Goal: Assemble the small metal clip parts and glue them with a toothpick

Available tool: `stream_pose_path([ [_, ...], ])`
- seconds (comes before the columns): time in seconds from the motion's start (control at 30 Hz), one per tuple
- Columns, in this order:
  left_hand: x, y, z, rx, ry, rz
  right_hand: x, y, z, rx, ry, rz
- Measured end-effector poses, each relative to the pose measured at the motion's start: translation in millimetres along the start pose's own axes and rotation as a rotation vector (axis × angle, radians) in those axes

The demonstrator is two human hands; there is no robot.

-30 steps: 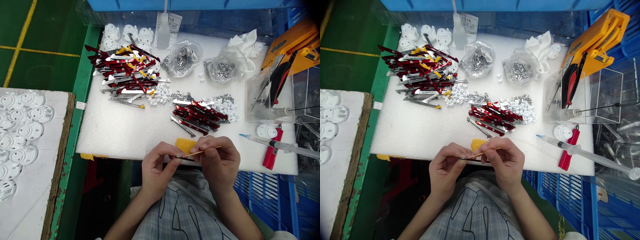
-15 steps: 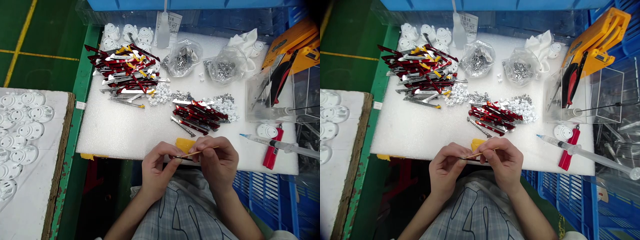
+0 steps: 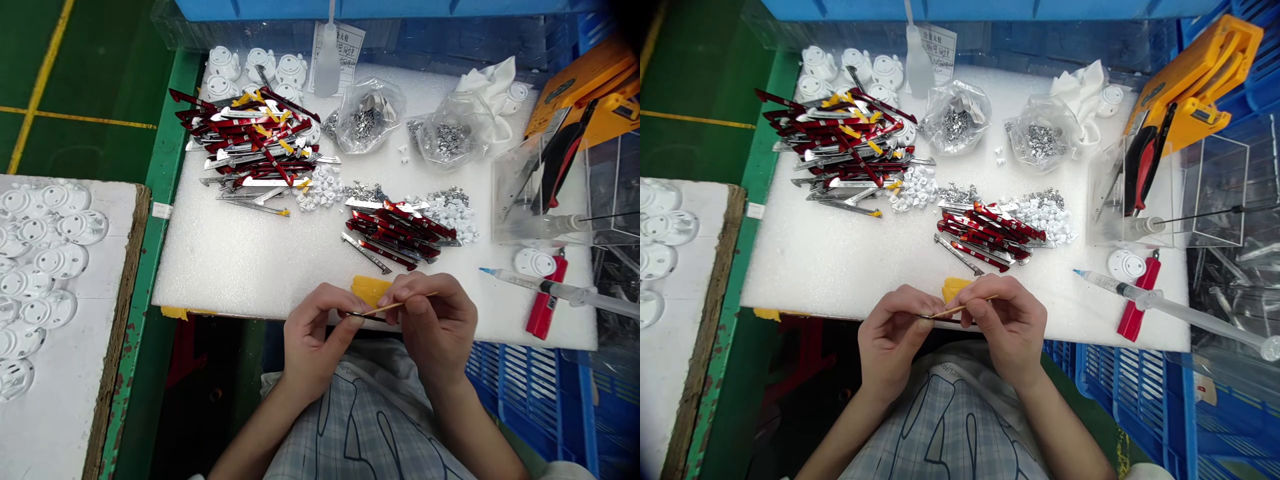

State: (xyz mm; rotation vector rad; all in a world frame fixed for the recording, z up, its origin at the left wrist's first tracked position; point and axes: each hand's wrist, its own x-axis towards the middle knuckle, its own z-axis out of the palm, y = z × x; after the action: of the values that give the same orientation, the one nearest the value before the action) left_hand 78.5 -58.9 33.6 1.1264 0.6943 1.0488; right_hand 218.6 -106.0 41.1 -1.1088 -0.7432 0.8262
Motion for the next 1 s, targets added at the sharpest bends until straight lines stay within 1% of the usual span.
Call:
stream_pose_path([
  [0.2, 0.4, 0.4, -0.4, -0.001, -0.003, 0.004, -0.4, 0.7, -2.4, -0.038, 0.021, -0.004],
  [0.3, 0.2, -0.2, -0.3, -0.025, -0.016, -0.008, 0.8, -4.9, -9.4, -0.128, 0.075, -0.067],
  [0.37, -0.1, -0.8, -0.3, -0.032, -0.018, -0.010, 0.9, -9.6, -17.2, -0.226, 0.133, -0.152],
  [0.43, -0.5, -1.2, -0.6, -0.026, -0.014, -0.005, -0.9, -12.9, -26.9, -0.380, 0.190, -0.264],
  [0.5, -0.6, -1.2, -0.8, -0.020, -0.013, -0.004, -4.7, -14.3, -37.5, -0.562, 0.220, -0.358],
  [0.53, -0.6, -1.0, -0.9, -0.019, -0.011, -0.006, -6.9, -14.3, -42.7, -0.649, 0.221, -0.380],
  [0.67, -0.6, -0.4, -0.9, -0.012, -0.006, -0.012, -11.3, -12.2, -57.1, -0.891, 0.140, -0.374],
  [0.73, -0.8, -0.5, -1.0, 0.000, -0.003, -0.015, -8.8, -10.0, -57.0, -0.989, 0.063, -0.375],
  [0.83, -1.1, -0.3, -1.1, 0.009, 0.003, -0.015, -5.6, -9.0, -49.6, -1.068, -0.024, -0.362],
  [0.9, -0.6, 1.1, -0.9, 0.010, 0.011, -0.012, -8.7, -14.8, -47.5, -1.080, -0.051, -0.343],
  [0.93, -0.1, 2.4, -0.7, 0.012, 0.015, -0.015, -12.1, -20.8, -49.8, -1.074, -0.051, -0.323],
  [1.0, 1.7, 5.6, -1.0, 0.024, 0.016, -0.024, -19.5, -38.9, -63.9, -1.023, 0.014, -0.269],
])
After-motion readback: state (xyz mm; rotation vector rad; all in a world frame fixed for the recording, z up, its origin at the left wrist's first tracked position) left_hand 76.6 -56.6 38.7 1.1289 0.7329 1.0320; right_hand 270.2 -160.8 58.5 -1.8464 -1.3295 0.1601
